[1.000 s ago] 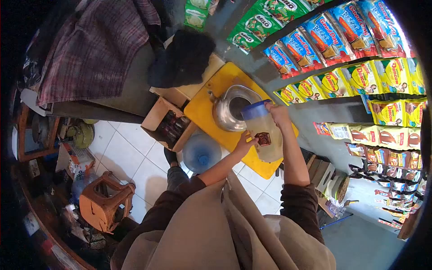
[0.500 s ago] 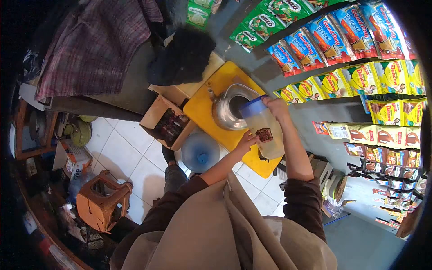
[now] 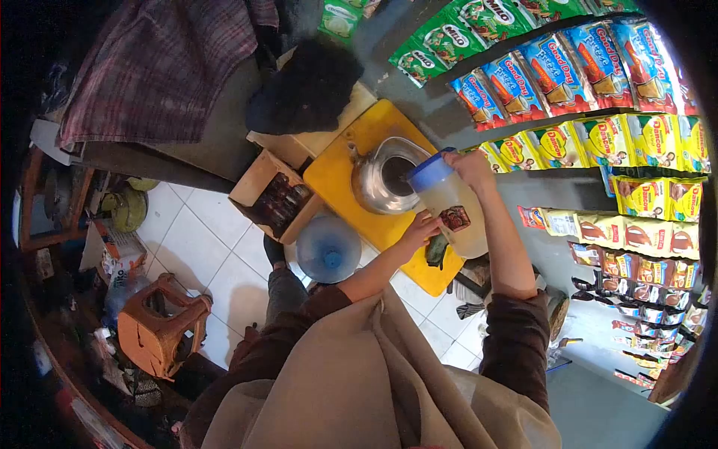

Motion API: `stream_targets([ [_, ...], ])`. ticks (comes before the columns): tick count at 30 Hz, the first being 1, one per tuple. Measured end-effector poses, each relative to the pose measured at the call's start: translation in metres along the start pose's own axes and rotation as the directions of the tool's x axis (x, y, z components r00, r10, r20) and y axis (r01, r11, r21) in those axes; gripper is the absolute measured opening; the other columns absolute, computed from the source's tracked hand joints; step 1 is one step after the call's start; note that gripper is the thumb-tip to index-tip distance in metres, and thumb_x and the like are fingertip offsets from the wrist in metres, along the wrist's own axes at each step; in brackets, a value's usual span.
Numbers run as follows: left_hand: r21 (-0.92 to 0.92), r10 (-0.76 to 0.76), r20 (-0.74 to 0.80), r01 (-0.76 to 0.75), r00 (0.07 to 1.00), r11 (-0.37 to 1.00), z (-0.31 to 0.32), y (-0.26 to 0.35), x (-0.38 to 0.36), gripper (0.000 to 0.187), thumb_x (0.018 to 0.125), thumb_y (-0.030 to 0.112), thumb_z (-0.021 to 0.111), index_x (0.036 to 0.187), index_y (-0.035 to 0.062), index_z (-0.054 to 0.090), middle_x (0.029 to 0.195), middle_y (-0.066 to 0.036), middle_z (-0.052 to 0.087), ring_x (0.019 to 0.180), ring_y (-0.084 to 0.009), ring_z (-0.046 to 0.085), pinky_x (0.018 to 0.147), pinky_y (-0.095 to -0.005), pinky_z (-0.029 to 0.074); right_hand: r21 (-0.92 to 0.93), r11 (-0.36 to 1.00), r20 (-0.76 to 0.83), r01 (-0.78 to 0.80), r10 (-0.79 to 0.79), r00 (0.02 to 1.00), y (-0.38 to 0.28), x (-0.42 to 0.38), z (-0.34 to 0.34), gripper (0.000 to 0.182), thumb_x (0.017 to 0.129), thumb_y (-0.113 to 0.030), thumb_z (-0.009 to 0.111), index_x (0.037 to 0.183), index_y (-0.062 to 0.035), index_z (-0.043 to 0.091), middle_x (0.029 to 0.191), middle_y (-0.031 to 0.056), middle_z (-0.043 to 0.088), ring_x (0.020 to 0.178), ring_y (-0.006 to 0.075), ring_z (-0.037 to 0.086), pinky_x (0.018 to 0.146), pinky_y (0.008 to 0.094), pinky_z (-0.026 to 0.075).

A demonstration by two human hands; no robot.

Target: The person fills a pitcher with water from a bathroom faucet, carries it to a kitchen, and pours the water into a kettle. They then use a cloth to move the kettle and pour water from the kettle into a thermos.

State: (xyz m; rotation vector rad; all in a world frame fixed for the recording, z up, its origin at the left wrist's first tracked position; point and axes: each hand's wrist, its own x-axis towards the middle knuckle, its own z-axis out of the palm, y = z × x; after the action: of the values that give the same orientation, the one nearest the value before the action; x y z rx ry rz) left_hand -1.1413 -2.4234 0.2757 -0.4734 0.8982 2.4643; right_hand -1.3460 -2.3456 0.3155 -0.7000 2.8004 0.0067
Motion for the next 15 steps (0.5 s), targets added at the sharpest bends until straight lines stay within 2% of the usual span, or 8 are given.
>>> stream_targets([
  [2, -0.002, 0.000, 0.002, 0.000, 1.000, 1.000, 0.001, 0.000, 0.001, 0.067, 0.078, 0.044, 0.052, 0.130, 0.0203, 0.015, 0.126, -0.003, 0.035, 0.113, -0.0221, 0.039, 0.091, -0.0486, 0.022, 0.027, 0.999, 0.023, -0.035, 0.035, 0.999, 0.002, 0.001, -0.002, 0.040, 0.077, -0.047, 0.049, 0.096, -0.0138, 0.059, 0.077, 0.0222, 0.057, 0.071, 0.0333, 0.057, 0.061, 0.0398, 0.044],
  [4, -0.055, 0.009, 0.026, -0.008, 1.000, 0.998, 0.002, -0.001, 0.003, 0.064, 0.079, 0.042, 0.050, 0.129, 0.0219, 0.016, 0.126, -0.002, 0.035, 0.112, -0.0205, 0.041, 0.091, -0.0483, 0.023, 0.214, 0.952, 0.049, -0.217, 0.212, 0.976, -0.047, -0.020, -0.053, 0.054, 0.065, -0.050, 0.057, 0.080, 0.0017, 0.062, 0.087, 0.0239, 0.058, 0.085, 0.0338, 0.057, 0.074, 0.0384, 0.044],
  [8, -0.165, 0.005, 0.055, 0.004, 0.998, 0.986, 0.001, -0.006, 0.011, 0.062, 0.079, 0.039, 0.050, 0.129, 0.0223, 0.017, 0.126, -0.001, 0.035, 0.112, -0.0194, 0.042, 0.091, -0.0470, 0.023, 0.191, 0.930, 0.139, -0.315, 0.292, 0.946, -0.067, -0.024, -0.074, 0.054, 0.065, -0.050, 0.058, 0.081, 0.0016, 0.062, 0.089, 0.0228, 0.058, 0.087, 0.0334, 0.057, 0.075, 0.0387, 0.044],
  [11, -0.105, -0.013, 0.003, 0.014, 1.000, 0.994, 0.008, -0.001, 0.008, 0.059, 0.080, 0.037, 0.050, 0.128, 0.0213, 0.019, 0.125, -0.001, 0.036, 0.111, -0.0182, 0.042, 0.090, -0.0454, 0.024, 0.154, 0.919, 0.192, -0.364, 0.334, 0.923, -0.084, -0.032, -0.090, 0.054, 0.064, -0.050, 0.059, 0.083, 0.0007, 0.062, 0.091, 0.0213, 0.058, 0.088, 0.0328, 0.056, 0.077, 0.0382, 0.043],
  [13, 0.032, 0.057, 0.008, -0.058, 0.998, 0.998, 0.011, 0.000, 0.008, 0.055, 0.080, 0.036, 0.050, 0.125, 0.0200, 0.022, 0.124, -0.001, 0.037, 0.110, -0.0170, 0.042, 0.090, -0.0437, 0.024, 0.129, 0.899, 0.157, -0.418, 0.397, 0.904, -0.092, -0.038, -0.095, 0.052, 0.064, -0.048, 0.059, 0.084, -0.0009, 0.063, 0.092, 0.0200, 0.058, 0.089, 0.0321, 0.056, 0.077, 0.0377, 0.043],
  [15, 0.033, 0.067, 0.021, -0.068, 0.998, 0.997, 0.012, 0.000, 0.009, 0.059, 0.078, 0.037, 0.053, 0.125, 0.0187, 0.023, 0.122, -0.001, 0.039, 0.106, -0.0167, 0.044, 0.088, -0.0415, 0.026, 0.128, 0.908, 0.159, -0.400, 0.379, 0.912, -0.088, -0.037, -0.093, 0.051, 0.064, -0.048, 0.059, 0.085, -0.0015, 0.063, 0.093, 0.0198, 0.058, 0.089, 0.0319, 0.056, 0.077, 0.0377, 0.043],
])
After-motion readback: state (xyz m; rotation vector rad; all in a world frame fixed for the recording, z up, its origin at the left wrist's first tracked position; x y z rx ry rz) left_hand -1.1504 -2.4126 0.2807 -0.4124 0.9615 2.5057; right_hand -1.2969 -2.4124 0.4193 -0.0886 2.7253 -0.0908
